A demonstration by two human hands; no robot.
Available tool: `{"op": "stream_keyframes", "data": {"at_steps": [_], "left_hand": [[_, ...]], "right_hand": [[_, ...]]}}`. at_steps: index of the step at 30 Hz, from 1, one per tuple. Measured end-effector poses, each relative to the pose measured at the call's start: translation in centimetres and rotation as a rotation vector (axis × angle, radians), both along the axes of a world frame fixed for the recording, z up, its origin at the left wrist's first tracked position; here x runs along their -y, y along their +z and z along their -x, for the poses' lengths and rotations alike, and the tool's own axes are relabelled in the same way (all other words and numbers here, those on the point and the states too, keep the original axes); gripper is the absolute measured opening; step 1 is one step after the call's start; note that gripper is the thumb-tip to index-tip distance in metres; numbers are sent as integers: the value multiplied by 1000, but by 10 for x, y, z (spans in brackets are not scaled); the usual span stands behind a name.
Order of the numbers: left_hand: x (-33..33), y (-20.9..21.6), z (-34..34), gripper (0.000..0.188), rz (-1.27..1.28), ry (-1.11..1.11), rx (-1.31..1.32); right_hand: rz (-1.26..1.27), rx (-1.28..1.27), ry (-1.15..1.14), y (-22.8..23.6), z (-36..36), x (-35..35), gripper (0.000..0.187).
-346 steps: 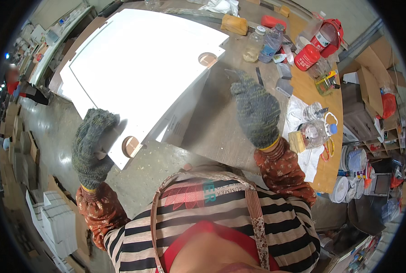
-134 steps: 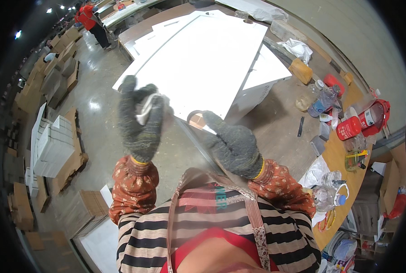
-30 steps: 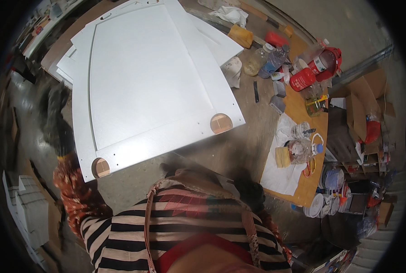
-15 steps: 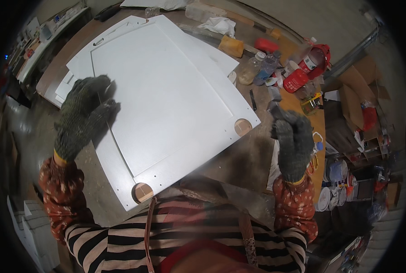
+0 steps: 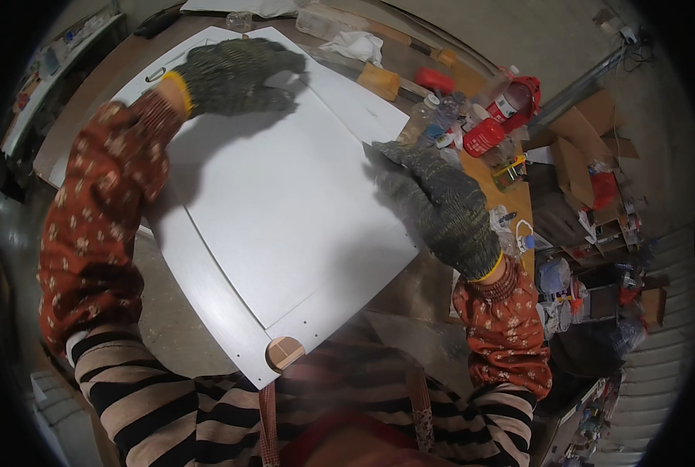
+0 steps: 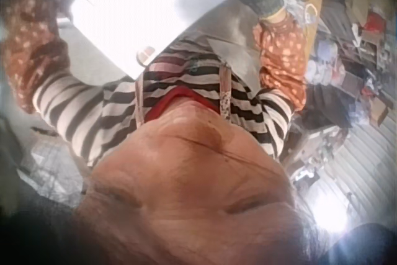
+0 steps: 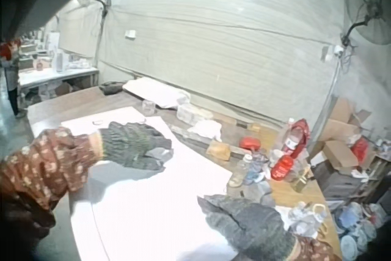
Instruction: The person wipes white cabinet doors with a cloth, applies a substance to a block, and sands the edges of the doors.
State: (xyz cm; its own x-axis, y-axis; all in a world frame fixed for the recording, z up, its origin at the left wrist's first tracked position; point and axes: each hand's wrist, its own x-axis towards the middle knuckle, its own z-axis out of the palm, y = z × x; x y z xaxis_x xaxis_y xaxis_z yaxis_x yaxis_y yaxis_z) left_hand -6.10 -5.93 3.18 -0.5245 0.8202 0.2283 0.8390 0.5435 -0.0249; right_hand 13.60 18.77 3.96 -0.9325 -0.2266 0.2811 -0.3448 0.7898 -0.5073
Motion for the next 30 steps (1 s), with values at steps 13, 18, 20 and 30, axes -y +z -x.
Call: {"op": "stream_keyframes", "data": {"at_steps": [13,18,20,30], "left_hand": [[-33,-23,25,44,-86,-65,154],[-25,-20,21,44,-131,-173,159],[-28,-22,23,47,-154,-160,165],[-30,-32,32,52,-141,-136,28]], "right_hand": [[-639,-296,0,1,18,20,18],[-649,-374,23,8,24,31,13],[-640,-447,17,2,23,27,12],[-762,-438,-79,-15,24,22,9]]}}
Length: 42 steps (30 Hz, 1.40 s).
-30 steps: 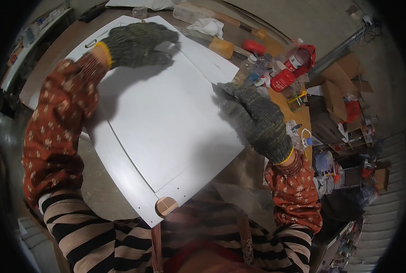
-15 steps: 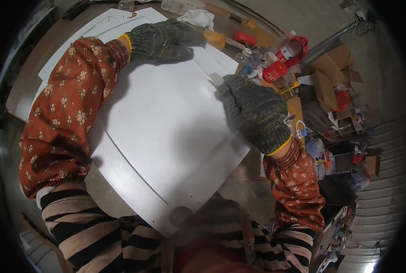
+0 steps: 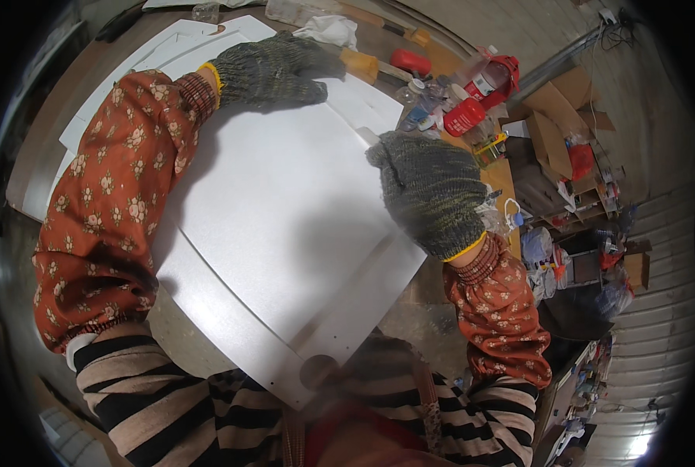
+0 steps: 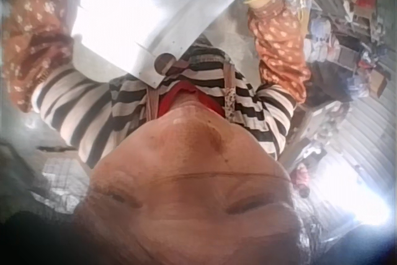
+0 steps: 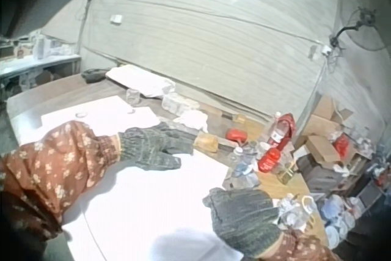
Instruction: The person wipes white cabinet doors with a cloth, applies a substance to a block, and sands the edges of the doors.
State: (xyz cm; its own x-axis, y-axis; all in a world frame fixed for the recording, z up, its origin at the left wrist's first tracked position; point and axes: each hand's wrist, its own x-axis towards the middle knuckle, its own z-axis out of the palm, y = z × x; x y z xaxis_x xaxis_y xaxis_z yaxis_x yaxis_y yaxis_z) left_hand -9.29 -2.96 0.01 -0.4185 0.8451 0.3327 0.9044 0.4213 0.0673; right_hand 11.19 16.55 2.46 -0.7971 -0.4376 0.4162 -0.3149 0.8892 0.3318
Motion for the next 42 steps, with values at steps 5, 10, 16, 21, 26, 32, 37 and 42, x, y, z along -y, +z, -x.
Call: {"op": "stream_keyframes", "data": {"at_steps": [5,10,16,21,26,32,37,42], "left_hand": [[-8,-10,10,48,33,7,-21],[-2,-1,1,42,-24,-66,38],[-2,4,-4,42,33,-163,-75],[4,10,-6,41,16,-142,55],[-13,0,6,40,1,-153,71],[0,0,-3,41,21,14,124],[-1,7,-3,49,64,-26,85],[6,0,7,49,11,-78,173]], "right_hand": [[250,198,-50,8,0,8,11],[268,200,-37,7,1,7,11],[311,169,16,1,8,3,9],[296,138,100,-6,21,-2,9],[205,37,221,-19,37,-20,17],[271,171,61,2,15,-5,14],[106,271,23,17,7,-13,19],[-27,431,-201,24,8,2,32]]}}
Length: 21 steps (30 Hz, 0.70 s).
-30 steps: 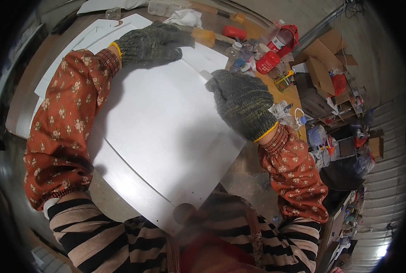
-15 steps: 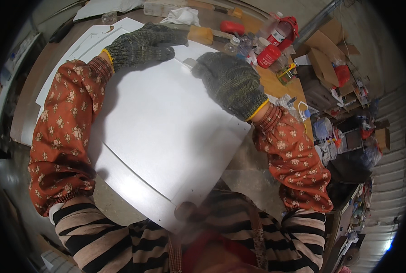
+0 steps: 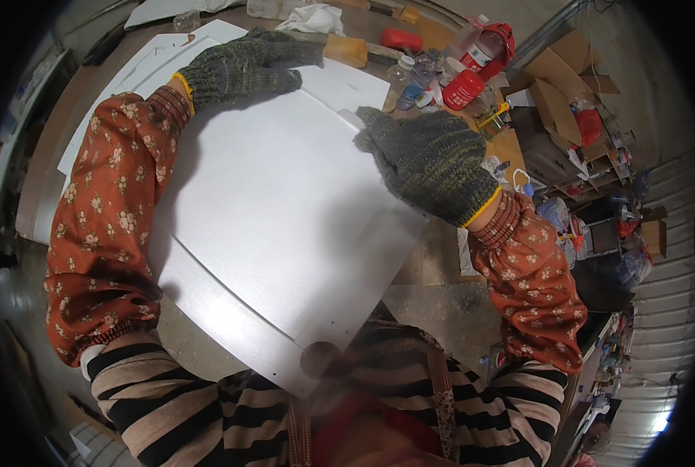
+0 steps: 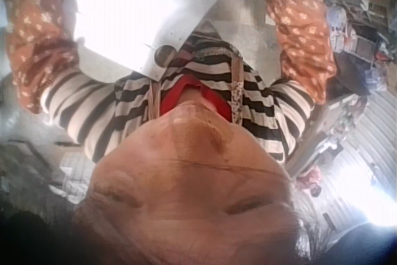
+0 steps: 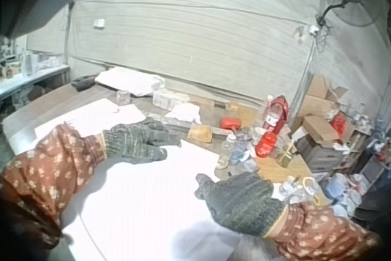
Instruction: The person wipes white cabinet doors with a cloth, applies a substance to a block, and sands the edges of the doors.
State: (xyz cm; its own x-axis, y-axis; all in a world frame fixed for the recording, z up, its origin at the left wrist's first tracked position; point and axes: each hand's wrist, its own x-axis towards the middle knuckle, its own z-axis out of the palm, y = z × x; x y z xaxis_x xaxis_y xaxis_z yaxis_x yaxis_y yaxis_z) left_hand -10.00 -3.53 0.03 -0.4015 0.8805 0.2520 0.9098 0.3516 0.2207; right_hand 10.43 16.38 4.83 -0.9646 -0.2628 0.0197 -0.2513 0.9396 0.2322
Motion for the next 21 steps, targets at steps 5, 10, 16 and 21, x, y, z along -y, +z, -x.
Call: {"op": "stream_keyframes", "data": {"at_steps": [5,10,16,21], "left_hand": [[-8,-1,-6,39,-32,56,-33],[-6,2,-3,39,37,83,11],[0,6,-11,39,56,155,68],[-2,-6,13,50,51,-25,-117]], "right_hand": [[181,-199,255,-21,1,-16,29],[225,-65,104,-17,3,-5,30],[260,-53,163,-21,22,-5,17],[237,-120,204,-18,35,5,20]]}}
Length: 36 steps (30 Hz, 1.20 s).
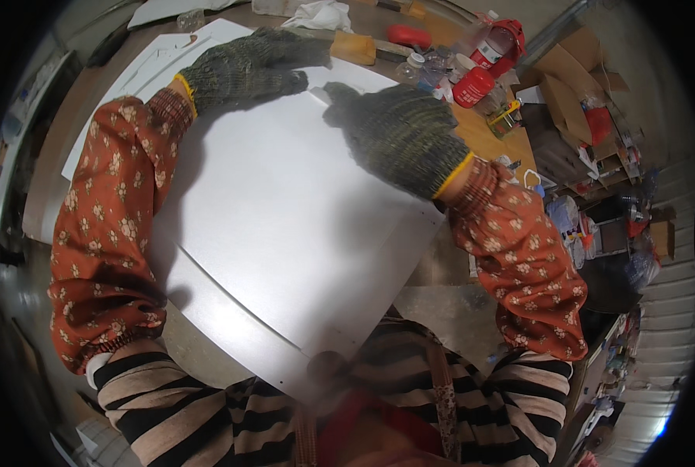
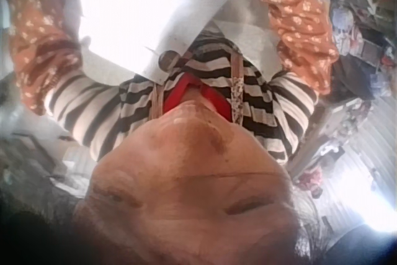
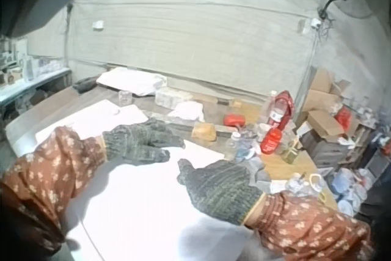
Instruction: The person wipes white cabinet doors with a cloth, applies a substance to a block, and sands the edges of the doors.
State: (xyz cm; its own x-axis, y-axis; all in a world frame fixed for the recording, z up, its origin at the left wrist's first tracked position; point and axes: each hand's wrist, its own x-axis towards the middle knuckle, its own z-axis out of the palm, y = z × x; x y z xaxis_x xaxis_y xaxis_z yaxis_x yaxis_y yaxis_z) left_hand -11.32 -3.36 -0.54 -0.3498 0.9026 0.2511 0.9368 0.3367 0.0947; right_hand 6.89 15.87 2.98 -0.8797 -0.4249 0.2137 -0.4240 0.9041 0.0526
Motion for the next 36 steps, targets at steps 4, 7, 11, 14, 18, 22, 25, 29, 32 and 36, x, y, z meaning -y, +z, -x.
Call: {"op": "stream_keyframes", "data": {"at_steps": [4,7,11,14,18,22,25,29,32,36], "left_hand": [[-6,8,-20,42,-2,117,80],[-8,13,-26,42,-40,103,114],[-13,13,-23,44,-30,164,215],[-8,2,-12,44,-20,182,147],[-8,2,-15,44,-21,173,102],[-8,4,-15,42,-53,146,172],[-11,7,-19,46,-16,160,158],[-5,5,-15,51,-16,105,134],[-8,10,-22,43,-39,78,162],[-6,12,-19,41,-110,3,246]], "right_hand": [[-140,104,-136,6,-21,1,21],[-41,-141,72,-8,-28,-14,19],[41,-266,205,-13,-28,-22,18],[3,-147,63,2,-33,-7,22],[-36,-185,108,-3,-29,-10,26],[53,-112,91,-14,-22,-16,26],[69,-72,106,-19,-16,-22,27],[-114,-20,135,-15,-9,-31,31],[-89,-137,291,-18,2,-45,32],[115,-342,487,-19,11,-45,26]]}}
